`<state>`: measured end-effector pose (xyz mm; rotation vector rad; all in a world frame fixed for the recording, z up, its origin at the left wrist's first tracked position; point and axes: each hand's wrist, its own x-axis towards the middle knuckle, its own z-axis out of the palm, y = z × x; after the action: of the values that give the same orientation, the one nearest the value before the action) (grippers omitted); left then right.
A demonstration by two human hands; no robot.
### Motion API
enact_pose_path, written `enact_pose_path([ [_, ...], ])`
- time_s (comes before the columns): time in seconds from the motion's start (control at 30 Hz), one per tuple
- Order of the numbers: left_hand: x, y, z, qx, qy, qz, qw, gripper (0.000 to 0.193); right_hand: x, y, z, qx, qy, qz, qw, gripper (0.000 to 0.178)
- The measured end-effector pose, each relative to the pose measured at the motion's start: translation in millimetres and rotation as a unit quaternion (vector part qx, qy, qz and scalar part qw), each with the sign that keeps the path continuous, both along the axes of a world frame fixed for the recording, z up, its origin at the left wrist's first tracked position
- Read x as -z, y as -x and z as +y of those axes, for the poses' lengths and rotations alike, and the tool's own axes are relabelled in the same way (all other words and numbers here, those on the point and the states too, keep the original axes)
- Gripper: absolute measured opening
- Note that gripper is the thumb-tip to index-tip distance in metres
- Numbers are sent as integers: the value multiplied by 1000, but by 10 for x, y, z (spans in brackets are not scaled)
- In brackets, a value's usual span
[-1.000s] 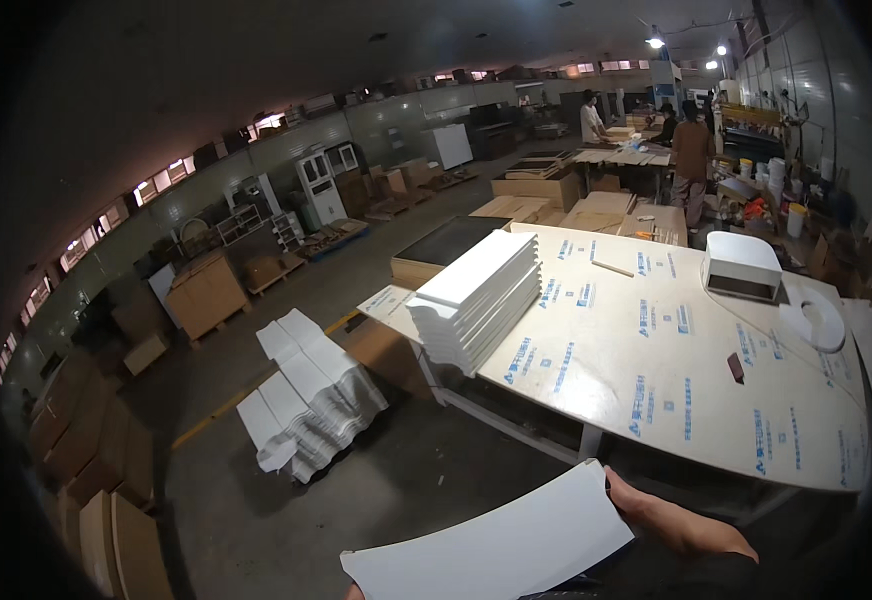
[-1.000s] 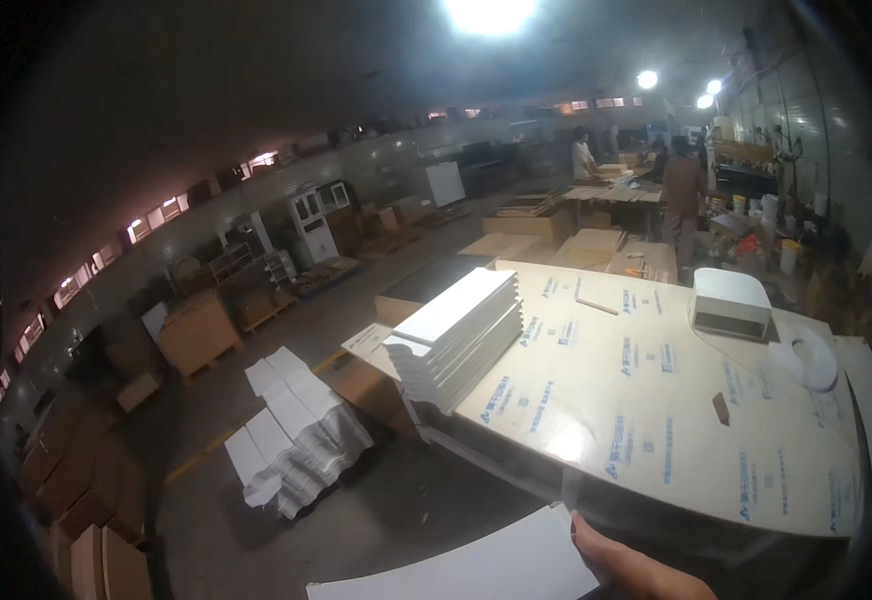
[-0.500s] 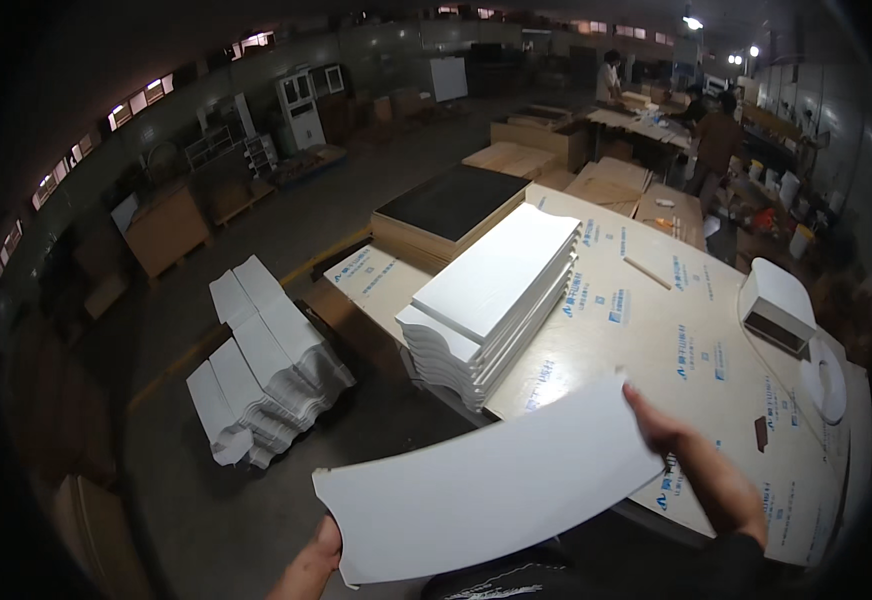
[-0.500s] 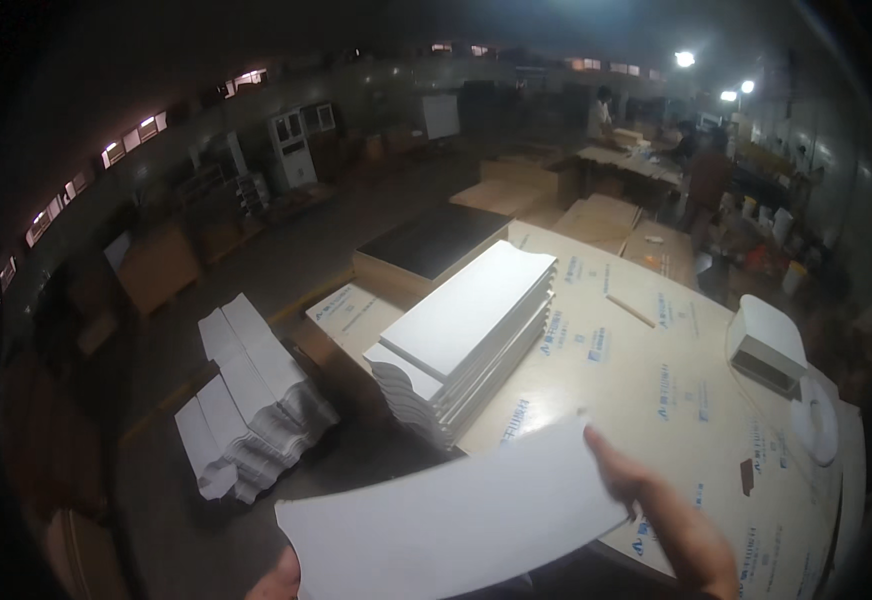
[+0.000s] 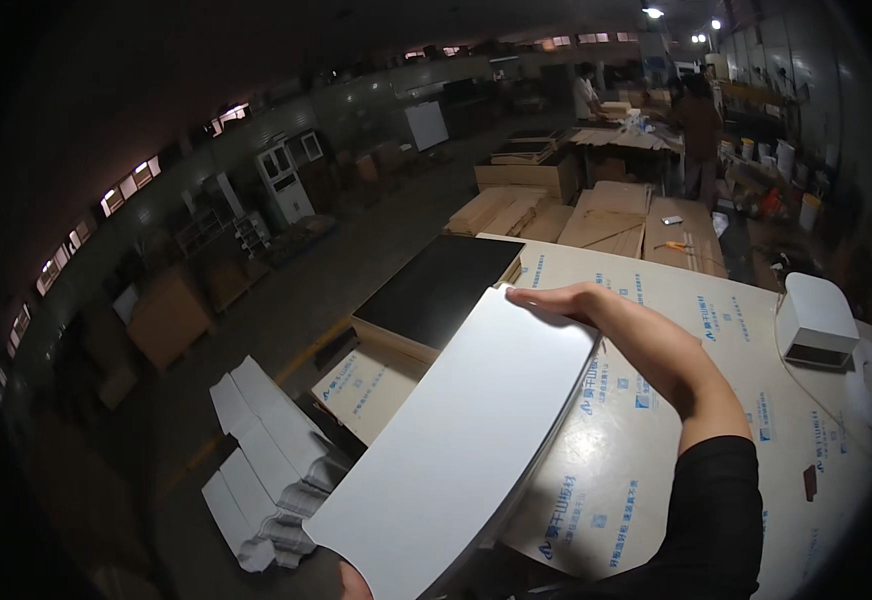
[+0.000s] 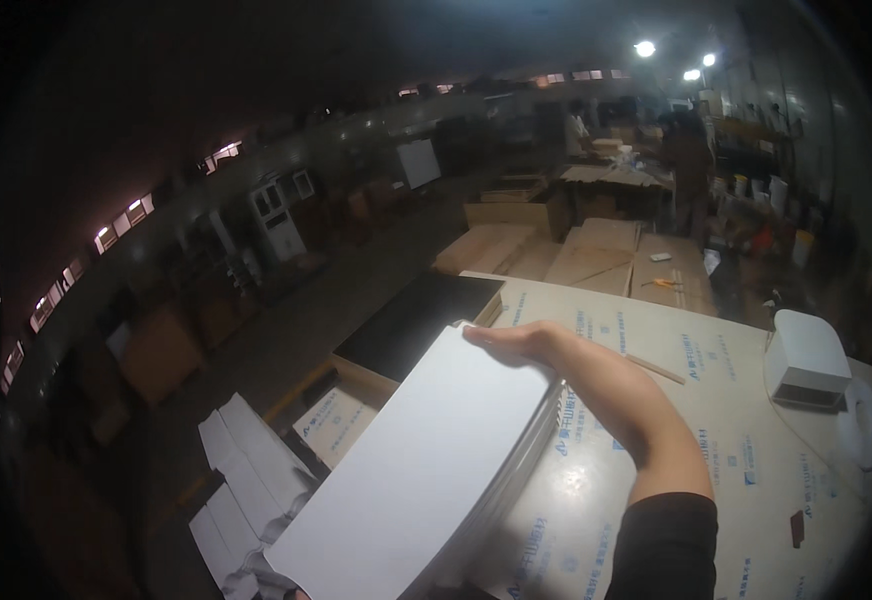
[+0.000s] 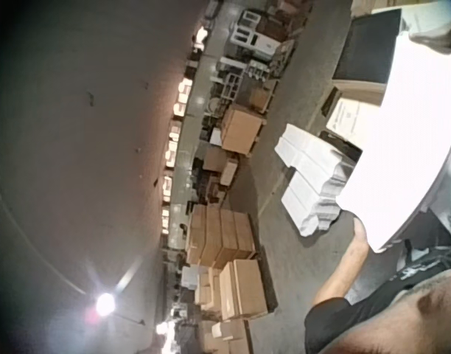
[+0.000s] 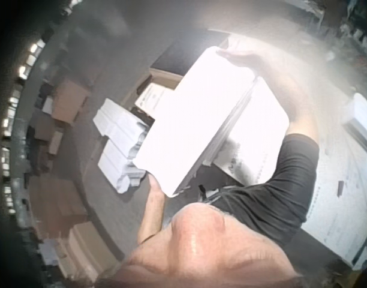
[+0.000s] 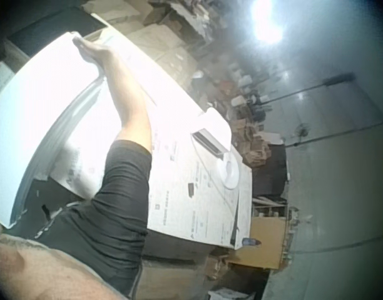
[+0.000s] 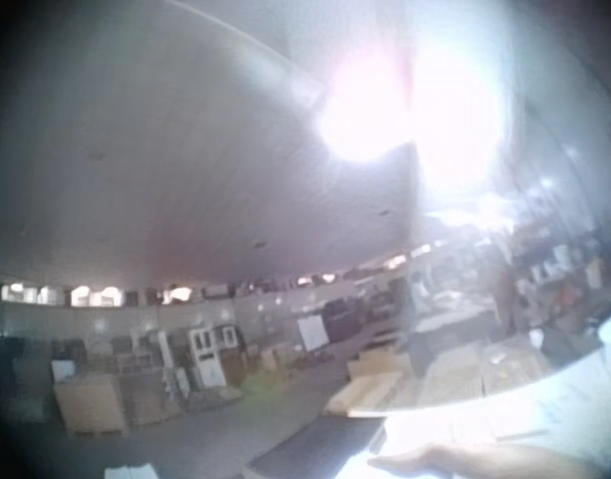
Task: The person carries panels and a stack of curved workpieces to a machine table, operates the machine controls, and feeds the curved pieces along the edge banding roller by hand.
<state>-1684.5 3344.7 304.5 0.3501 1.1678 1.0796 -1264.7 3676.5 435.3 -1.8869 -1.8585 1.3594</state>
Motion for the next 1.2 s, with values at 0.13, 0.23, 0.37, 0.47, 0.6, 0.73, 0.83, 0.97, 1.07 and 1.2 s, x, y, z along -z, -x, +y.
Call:
enact_pose_path([
  [0.13, -141, -105, 172, -54, 19, 12, 998, 82, 222, -50, 582, -48, 26, 15, 998, 85],
  [0.23, -225, -195, 348, -84, 30, 19, 996, 83, 407, -241, 872, -62, 93, 10, 994, 87],
  [0.37, -309, -261, 528, -102, 43, 5, 994, 85, 553, -606, 772, -34, -180, -104, 978, 73],
  [0.47, -329, -221, 557, -97, 69, -21, 993, 86, 725, -736, 16, 237, -406, 187, 863, 52],
  [0.6, -294, -410, 646, -113, -8, 168, 979, 78, 2053, -307, -1069, 450, -281, 370, 762, 62],
  [0.73, -324, -474, 696, -100, -28, 165, 981, 69, 1875, 517, -1384, 370, -71, 491, 785, 101],
  [0.83, -550, -776, 726, -102, -6, 187, 977, 66, 1914, 637, -1215, 379, -138, 427, 810, 110],
  [0.97, -539, -789, 757, -86, -37, 147, 985, 65, 1604, 480, -1198, 322, -156, 455, 816, 104],
  [1.07, -498, -794, 808, -43, -49, 93, 993, 65, 1958, 271, -936, 354, -190, 236, 885, 106],
  [1.2, -383, -853, 735, -52, -101, 97, 989, 65, 1800, 457, -1045, 361, -201, 299, 860, 114],
])
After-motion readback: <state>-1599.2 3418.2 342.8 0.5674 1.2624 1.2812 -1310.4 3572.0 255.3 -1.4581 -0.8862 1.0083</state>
